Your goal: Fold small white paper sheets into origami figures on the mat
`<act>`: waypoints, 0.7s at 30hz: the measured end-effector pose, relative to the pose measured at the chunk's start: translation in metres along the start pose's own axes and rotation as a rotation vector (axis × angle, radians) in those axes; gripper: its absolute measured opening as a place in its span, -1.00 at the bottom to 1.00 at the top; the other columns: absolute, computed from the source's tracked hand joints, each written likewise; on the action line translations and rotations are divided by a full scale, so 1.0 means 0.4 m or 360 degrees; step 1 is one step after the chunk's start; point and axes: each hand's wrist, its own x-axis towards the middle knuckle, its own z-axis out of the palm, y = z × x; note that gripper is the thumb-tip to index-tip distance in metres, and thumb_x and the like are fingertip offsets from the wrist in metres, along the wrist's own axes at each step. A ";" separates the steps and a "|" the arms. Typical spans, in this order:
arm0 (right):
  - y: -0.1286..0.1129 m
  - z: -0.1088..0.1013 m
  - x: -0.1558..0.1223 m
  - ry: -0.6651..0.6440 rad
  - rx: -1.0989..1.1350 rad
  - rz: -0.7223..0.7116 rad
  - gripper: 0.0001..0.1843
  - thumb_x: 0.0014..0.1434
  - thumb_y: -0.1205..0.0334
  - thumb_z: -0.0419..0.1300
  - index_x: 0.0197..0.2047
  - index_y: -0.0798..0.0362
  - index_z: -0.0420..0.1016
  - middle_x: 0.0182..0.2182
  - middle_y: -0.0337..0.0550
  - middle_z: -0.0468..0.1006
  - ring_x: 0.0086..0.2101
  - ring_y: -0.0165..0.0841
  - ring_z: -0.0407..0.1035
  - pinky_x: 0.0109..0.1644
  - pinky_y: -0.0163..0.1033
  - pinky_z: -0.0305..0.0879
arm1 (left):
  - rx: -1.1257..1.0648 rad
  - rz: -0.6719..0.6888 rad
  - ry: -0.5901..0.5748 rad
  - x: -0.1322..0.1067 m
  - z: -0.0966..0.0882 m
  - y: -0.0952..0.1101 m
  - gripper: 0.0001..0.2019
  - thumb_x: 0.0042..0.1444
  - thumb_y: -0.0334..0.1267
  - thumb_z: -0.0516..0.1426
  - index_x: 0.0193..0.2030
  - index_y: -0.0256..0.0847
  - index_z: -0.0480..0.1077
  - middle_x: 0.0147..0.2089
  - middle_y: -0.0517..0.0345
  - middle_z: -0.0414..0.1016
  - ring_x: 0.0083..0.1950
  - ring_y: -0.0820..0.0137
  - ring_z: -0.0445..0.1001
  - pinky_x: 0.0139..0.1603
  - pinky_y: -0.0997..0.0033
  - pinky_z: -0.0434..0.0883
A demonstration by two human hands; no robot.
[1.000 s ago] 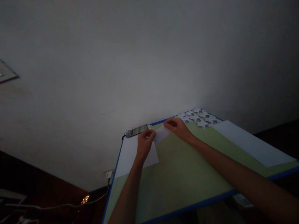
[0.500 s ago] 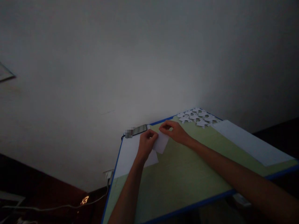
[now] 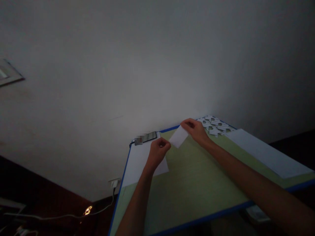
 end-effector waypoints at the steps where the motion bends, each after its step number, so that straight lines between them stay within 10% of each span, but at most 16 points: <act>1: 0.006 -0.004 0.004 0.0093 0.0012 0.0033 -0.76 0.03 0.05 0.31 -0.37 0.06 0.59 -0.45 -0.20 0.57 -0.38 -0.34 0.38 -0.25 -0.22 0.27 | 0.0016 -0.0004 0.0015 0.000 0.000 -0.002 -0.91 -0.06 -0.30 0.18 -0.51 -0.24 0.47 -0.48 0.17 0.49 -0.40 0.41 0.41 -0.30 0.40 0.32; 5: 0.029 -0.005 0.008 0.0329 0.0179 0.0219 -0.71 -0.01 0.03 0.33 -0.30 0.06 0.59 -0.37 -0.18 0.58 -0.32 -0.33 0.39 -0.22 -0.23 0.28 | -0.0137 -0.0091 0.0105 0.002 0.008 -0.005 -0.85 0.05 -0.22 0.17 -0.41 -0.25 0.49 -0.40 0.10 0.54 -0.38 0.39 0.49 -0.29 0.37 0.40; 11: 0.041 0.051 -0.030 0.0018 0.0424 0.0470 -0.66 -0.03 0.00 0.36 -0.25 0.03 0.54 -0.36 -0.18 0.59 -0.35 -0.34 0.43 -0.26 -0.24 0.34 | -0.0426 -0.0066 0.0202 -0.001 0.027 0.002 -0.62 0.14 0.05 0.20 -0.11 -0.25 0.44 -0.19 0.02 0.54 -0.34 0.36 0.53 -0.42 0.41 0.45; 21: 0.014 0.059 -0.067 -0.0119 -0.0581 -0.0537 -0.50 0.19 0.22 0.25 0.21 -0.09 0.42 0.10 0.01 0.41 0.02 -0.16 0.39 0.14 0.06 0.35 | 0.0468 0.0360 0.0526 -0.005 0.012 -0.007 -0.78 0.21 -0.21 0.15 -0.44 -0.18 0.33 -0.42 0.19 0.37 -0.42 0.42 0.37 -0.39 0.46 0.29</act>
